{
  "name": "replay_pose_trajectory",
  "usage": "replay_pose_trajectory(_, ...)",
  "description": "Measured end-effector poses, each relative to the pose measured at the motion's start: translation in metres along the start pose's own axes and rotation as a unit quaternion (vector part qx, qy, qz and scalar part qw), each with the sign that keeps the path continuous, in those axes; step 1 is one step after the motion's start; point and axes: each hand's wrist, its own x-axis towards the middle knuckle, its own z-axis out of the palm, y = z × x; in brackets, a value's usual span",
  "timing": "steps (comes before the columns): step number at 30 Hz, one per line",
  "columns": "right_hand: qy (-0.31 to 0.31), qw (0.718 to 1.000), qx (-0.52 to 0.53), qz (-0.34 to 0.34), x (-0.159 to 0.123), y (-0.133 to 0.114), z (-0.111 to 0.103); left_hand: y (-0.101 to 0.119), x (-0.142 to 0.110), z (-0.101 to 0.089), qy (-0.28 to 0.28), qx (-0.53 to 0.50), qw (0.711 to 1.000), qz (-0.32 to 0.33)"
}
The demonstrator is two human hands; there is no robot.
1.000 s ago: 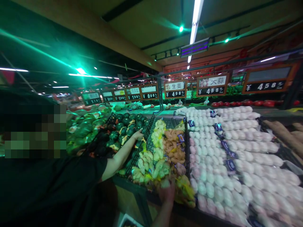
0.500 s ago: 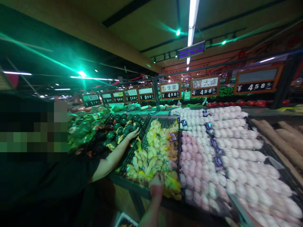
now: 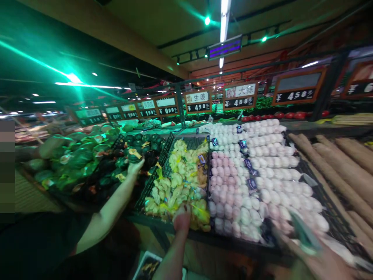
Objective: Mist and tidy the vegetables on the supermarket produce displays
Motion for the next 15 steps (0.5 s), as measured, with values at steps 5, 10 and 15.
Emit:
replay_pose_trajectory(5,-0.186,0.975,0.081,-0.088,-0.006,-0.083,0.019,0.001,0.007,-0.009,-0.082,0.0,0.997,0.01)
replay_pose_trajectory(10,-0.189,0.981,0.02,-0.023,0.021,-0.085,0.016,0.003,0.02,-0.012,-0.121,0.02,0.992,0.026)
replay_pose_trajectory(15,-0.044,0.99,-0.046,0.126,0.061,-0.008,-0.04,-0.002,0.027,-0.005,-0.116,0.011,0.993,0.03)
